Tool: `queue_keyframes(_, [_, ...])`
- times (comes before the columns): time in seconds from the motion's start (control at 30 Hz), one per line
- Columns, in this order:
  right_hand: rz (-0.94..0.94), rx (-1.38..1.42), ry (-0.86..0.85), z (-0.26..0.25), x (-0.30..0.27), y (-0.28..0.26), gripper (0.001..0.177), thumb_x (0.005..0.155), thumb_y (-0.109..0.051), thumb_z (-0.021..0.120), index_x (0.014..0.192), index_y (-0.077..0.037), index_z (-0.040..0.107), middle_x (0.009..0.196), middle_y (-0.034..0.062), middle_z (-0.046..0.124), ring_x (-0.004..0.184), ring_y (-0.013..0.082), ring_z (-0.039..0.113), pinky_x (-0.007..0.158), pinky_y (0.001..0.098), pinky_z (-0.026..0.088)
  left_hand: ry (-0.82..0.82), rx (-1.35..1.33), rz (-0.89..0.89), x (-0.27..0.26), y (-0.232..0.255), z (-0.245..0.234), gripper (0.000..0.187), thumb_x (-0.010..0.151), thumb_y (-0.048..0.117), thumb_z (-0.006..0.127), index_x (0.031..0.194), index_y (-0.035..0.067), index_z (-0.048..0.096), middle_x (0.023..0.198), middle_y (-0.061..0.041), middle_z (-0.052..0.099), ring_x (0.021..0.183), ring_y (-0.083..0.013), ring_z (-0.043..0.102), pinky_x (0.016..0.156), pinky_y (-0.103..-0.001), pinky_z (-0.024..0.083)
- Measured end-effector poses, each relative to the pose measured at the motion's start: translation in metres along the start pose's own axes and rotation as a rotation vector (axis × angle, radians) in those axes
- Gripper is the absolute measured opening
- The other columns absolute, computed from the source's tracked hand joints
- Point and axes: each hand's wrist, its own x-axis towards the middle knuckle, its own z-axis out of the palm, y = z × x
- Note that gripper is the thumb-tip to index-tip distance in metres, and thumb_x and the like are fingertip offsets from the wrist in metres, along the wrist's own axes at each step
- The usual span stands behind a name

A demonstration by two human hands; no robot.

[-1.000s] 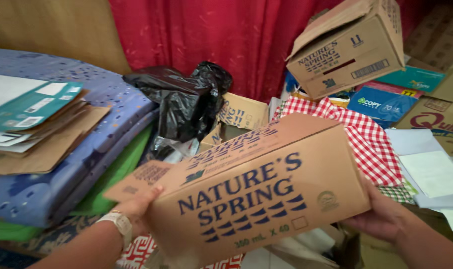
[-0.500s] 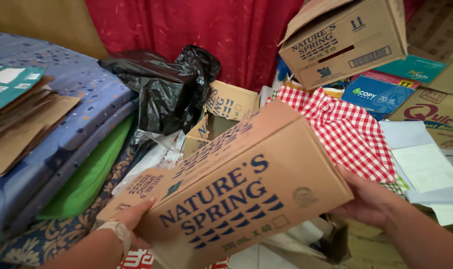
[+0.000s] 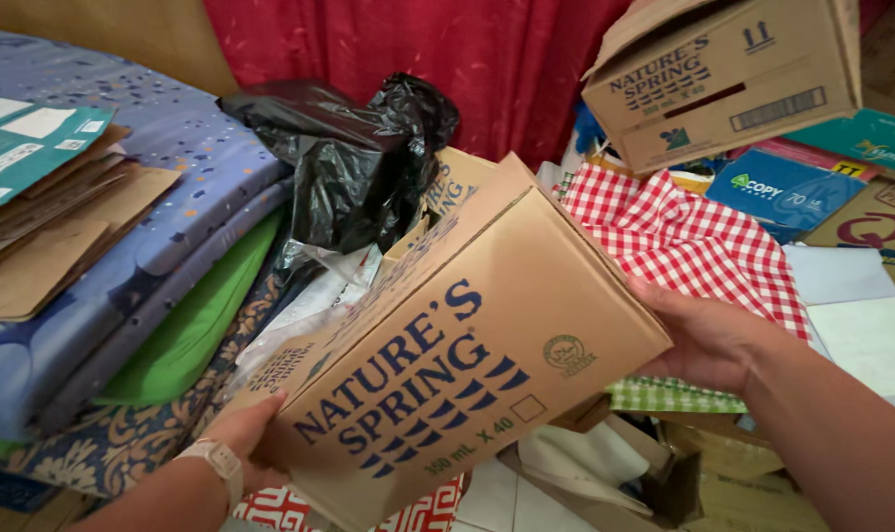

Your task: The person flattens empty cardboard boxes by hand, folding flaps inward and pressing them flat. They handle multiple boxes, including a teal PaperOne box and a brown Nature's Spring box, and place the flattened pieces on a nearby bed.

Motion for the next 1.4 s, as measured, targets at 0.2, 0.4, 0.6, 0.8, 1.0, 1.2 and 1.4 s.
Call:
queue_keyframes(0.2, [-0.012,-0.039,-0.021,0.008,0.000,-0.005,0.077,0.083,-0.062,0.062,0.142,-0.013,0.061,0.146,0.0109,0.065,0.134,0.0247,0.058,0.108,0.0500,0.045,0.103,0.024,0.060,-0.011,-0.010,0.001,0.064,0.092,0.050,0.064,0.147,0.020,0.053,0.147,-0.013,0.062,0.135,-0.0409,0.057,0.107,-0.073,0.041])
queue_keyframes(0.4, [-0.036,-0.092,-0.200,0.011,0.005,0.005,0.079,0.077,-0.057,0.068,0.144,-0.016,0.058,0.143,0.0063,0.066,0.132,0.0243,0.059,0.106,0.0558,0.044,-0.005,0.094,-0.014,-0.018,-0.019,0.009,0.077,0.084,0.068,0.062,0.141,0.017,0.062,0.141,-0.020,0.067,0.125,-0.0443,0.060,0.103,-0.066,0.048])
queue_keyframes(0.6, [-0.054,-0.141,-0.196,0.016,-0.005,0.013,0.082,0.076,-0.050,0.069,0.150,-0.022,0.047,0.142,0.0062,0.066,0.125,0.0238,0.064,0.102,0.0582,0.047,-0.232,0.021,0.028,-0.023,-0.028,0.035,0.077,0.086,0.068,0.058,0.138,0.011,0.065,0.133,-0.025,0.070,0.123,-0.0477,0.063,0.097,-0.066,0.051])
queue_keyframes(0.8, [0.019,-0.132,-0.178,0.082,0.002,0.035,0.077,0.086,-0.038,0.071,0.153,-0.030,0.035,0.146,0.0104,0.064,0.127,0.0294,0.065,0.104,0.0563,0.053,-0.235,0.070,0.017,-0.059,0.004,0.108,0.064,0.091,0.063,0.052,0.138,0.022,0.065,0.138,-0.008,0.068,0.133,-0.0314,0.054,0.106,-0.056,0.045])
queue_keyframes(1.0, [-0.039,-0.189,-0.188,0.097,0.000,0.015,0.073,0.084,-0.043,0.072,0.147,-0.016,0.049,0.139,0.0073,0.066,0.123,0.0257,0.067,0.101,0.0507,0.056,-0.172,0.035,0.128,-0.100,0.017,0.116,0.054,0.092,0.057,0.053,0.136,0.027,0.063,0.146,-0.002,0.061,0.138,-0.0292,0.051,0.114,-0.057,0.040])
queue_keyframes(1.2, [-0.052,-0.238,-0.192,0.110,0.006,0.014,0.070,0.084,-0.041,0.073,0.145,-0.016,0.048,0.136,0.0106,0.068,0.121,0.0283,0.069,0.100,0.0496,0.059,-0.248,0.058,0.138,-0.102,0.032,0.105,0.051,0.093,0.043,0.048,0.136,0.020,0.064,0.144,-0.007,0.066,0.132,-0.0312,0.056,0.109,-0.060,0.041])
queue_keyframes(1.4, [-0.139,-0.050,-0.349,0.130,0.016,0.024,0.069,0.077,-0.027,0.078,0.140,-0.013,0.053,0.133,0.0099,0.069,0.118,0.0261,0.069,0.095,0.0471,0.062,-0.107,0.174,0.307,-0.123,0.065,0.098,0.048,0.100,0.036,0.045,0.139,0.013,0.059,0.144,-0.011,0.060,0.132,-0.0339,0.054,0.109,-0.062,0.044])
